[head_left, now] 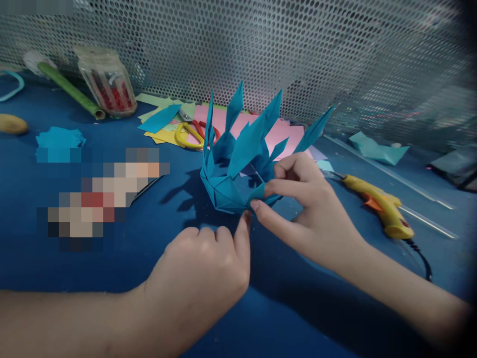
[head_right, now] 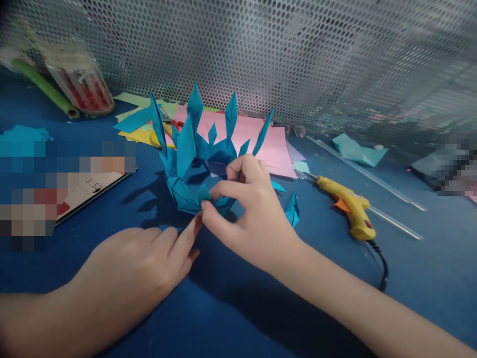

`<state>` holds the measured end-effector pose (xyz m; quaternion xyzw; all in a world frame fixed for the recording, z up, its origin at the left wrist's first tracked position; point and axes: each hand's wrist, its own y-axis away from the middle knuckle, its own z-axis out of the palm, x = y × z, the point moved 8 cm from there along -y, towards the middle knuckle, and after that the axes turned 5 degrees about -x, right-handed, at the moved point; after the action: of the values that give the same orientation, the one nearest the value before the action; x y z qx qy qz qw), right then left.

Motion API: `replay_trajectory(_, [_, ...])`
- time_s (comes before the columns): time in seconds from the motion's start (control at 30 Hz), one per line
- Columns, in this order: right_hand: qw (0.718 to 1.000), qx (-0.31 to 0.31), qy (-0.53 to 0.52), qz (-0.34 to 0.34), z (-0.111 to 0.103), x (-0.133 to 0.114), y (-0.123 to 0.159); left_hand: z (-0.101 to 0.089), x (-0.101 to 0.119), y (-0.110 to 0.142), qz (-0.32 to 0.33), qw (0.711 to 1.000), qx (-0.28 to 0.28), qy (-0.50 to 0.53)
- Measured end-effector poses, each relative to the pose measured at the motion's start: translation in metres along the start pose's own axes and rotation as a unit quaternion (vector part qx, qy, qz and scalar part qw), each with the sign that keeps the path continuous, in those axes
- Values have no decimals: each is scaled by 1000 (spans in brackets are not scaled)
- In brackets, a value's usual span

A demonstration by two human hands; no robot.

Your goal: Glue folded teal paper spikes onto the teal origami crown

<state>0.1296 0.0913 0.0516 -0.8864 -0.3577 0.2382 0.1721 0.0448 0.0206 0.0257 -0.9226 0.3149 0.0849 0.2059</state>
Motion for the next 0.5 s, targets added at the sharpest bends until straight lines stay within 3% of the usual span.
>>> replay_trajectory(0.5, [1000, 7, -15, 10, -3, 6, 0, 7, -2, -1, -18, 999, -40, -5])
